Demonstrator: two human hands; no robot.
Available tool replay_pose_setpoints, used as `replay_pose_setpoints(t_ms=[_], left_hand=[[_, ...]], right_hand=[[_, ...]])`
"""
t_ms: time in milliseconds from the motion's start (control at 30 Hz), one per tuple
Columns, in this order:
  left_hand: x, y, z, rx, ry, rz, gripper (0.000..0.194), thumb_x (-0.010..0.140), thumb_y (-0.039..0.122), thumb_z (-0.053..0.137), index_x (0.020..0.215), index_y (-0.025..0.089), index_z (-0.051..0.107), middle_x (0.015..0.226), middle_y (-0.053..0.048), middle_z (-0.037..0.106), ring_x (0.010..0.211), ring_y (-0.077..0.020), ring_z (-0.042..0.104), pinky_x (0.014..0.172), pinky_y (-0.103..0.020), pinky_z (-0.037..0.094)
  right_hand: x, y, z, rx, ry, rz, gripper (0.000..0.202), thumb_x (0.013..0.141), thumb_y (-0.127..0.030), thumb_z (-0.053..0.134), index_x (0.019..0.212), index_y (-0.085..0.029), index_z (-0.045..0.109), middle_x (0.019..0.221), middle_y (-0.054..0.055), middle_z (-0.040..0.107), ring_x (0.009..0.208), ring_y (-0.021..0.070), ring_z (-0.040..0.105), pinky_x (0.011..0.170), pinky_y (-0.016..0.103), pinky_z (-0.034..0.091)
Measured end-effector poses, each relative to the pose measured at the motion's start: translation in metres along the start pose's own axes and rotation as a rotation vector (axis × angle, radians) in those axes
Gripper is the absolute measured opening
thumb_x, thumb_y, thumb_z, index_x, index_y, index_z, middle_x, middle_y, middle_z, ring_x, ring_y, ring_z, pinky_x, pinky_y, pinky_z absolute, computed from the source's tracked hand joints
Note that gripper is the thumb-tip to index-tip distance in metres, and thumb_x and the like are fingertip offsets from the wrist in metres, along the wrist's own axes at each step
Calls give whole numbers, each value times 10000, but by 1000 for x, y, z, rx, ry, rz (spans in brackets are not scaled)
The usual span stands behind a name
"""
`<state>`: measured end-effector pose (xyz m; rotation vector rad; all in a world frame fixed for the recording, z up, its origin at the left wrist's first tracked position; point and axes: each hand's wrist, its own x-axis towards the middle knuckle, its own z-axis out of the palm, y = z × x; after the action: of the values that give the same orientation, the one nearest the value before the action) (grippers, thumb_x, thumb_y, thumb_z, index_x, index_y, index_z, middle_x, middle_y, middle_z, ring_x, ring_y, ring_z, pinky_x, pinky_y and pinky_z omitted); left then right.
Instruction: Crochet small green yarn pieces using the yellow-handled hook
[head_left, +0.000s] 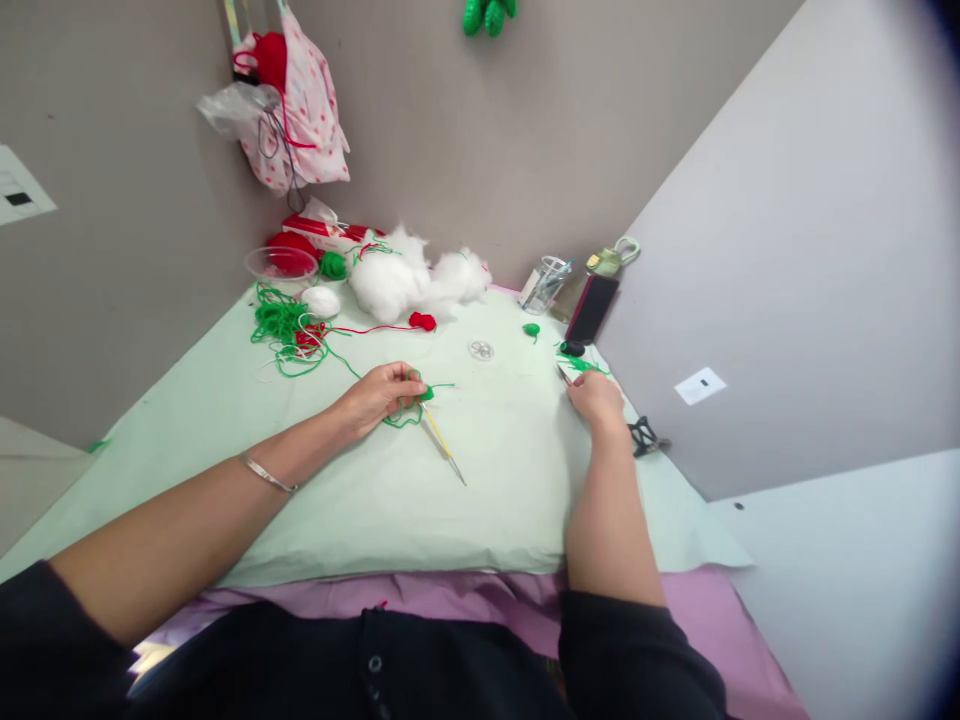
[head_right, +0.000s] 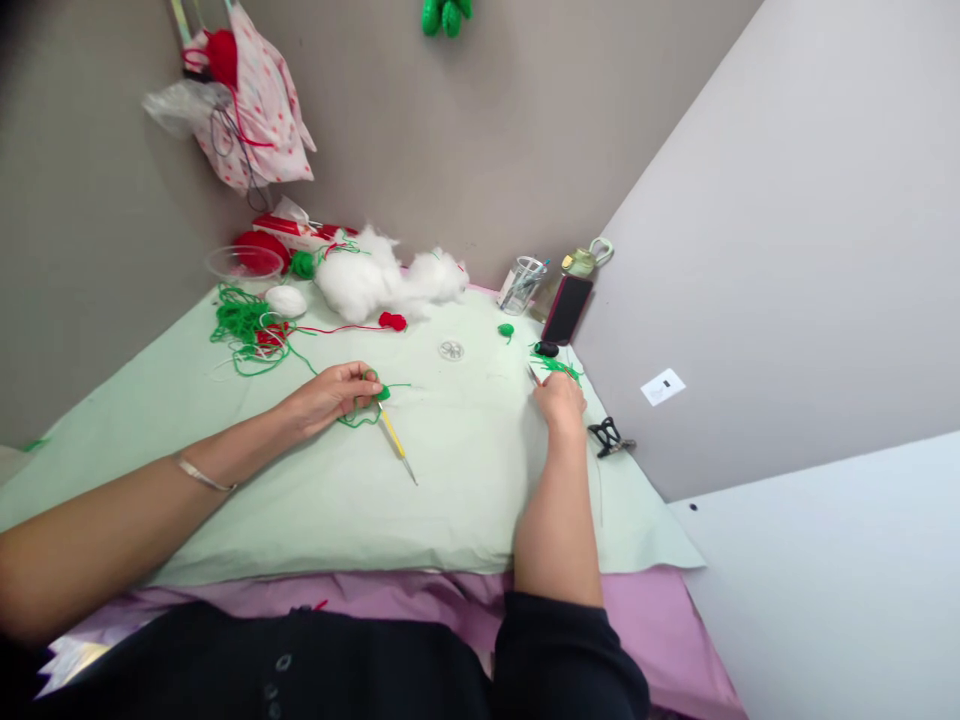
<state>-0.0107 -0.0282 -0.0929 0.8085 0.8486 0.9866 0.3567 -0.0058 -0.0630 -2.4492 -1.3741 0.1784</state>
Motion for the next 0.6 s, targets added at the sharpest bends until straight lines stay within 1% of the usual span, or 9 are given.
replay_pose_setpoints(t_ms=[33,100,167,233,333,400,433,500,600], left_hand=[[0,0,0,-7,0,-2,288,621,74,888,727,145,630,703,10,662,665,-111,641,678,-242,493],[0,1,0,-20,0,-7,284,631,70,887,733,142,631,709,5,669,673,-113,651,687,-241,500],[0,1,0,-33,3,-14,277,647,68,882,742,138,631,713,-2,678,682,-117,662,688,-237,504],[1,1,-1,-48,8,-19,268,668,58,871,746,136,627,723,-10,686,699,-122,677,703,-238,516],[2,2,-1,-77,18,-15,245,709,33,839,750,132,618,738,-16,691,719,-121,689,755,-246,539],[2,3,-2,-98,27,-6,237,734,17,817,746,132,611,739,-15,687,734,-118,693,793,-250,549],[2,3,-2,-108,30,-1,237,743,11,810,741,133,607,739,-14,684,742,-117,694,808,-251,552],[2,4,-3,-122,33,6,242,754,5,804,734,136,602,742,-13,681,757,-119,696,828,-256,557],[2,5,-3,-132,29,7,246,757,-4,803,728,137,603,745,-14,682,754,-119,689,832,-262,562]], right_hand=[[-2,-5,0,33,-16,-39,288,968,-359,653,1171,-157,681,1180,106,712,1094,248,682,966,450,558],[-10,-19,-1,130,-70,-141,230,941,-275,608,1089,-140,720,962,101,749,969,245,705,892,379,535],[-22,-36,1,258,-169,-273,312,895,-207,521,1123,-131,721,819,72,731,795,212,690,768,319,510],[-38,-54,4,387,-300,-409,417,866,-192,449,1200,-138,693,810,44,709,693,168,631,688,284,484],[-61,-74,7,517,-488,-564,426,889,-273,423,1179,-150,711,811,32,681,660,144,557,656,274,460],[-73,-82,9,555,-598,-638,398,915,-396,489,1100,-156,748,777,24,659,664,144,529,649,276,444],[-76,-84,10,566,-638,-664,400,905,-453,545,1065,-157,760,759,18,647,668,144,519,645,277,433],[-80,-86,14,584,-683,-692,421,857,-523,648,1025,-157,770,733,7,629,675,146,502,640,277,411],[-82,-89,22,625,-694,-700,455,824,-558,695,1026,-156,764,733,-2,617,691,146,489,658,280,398]])
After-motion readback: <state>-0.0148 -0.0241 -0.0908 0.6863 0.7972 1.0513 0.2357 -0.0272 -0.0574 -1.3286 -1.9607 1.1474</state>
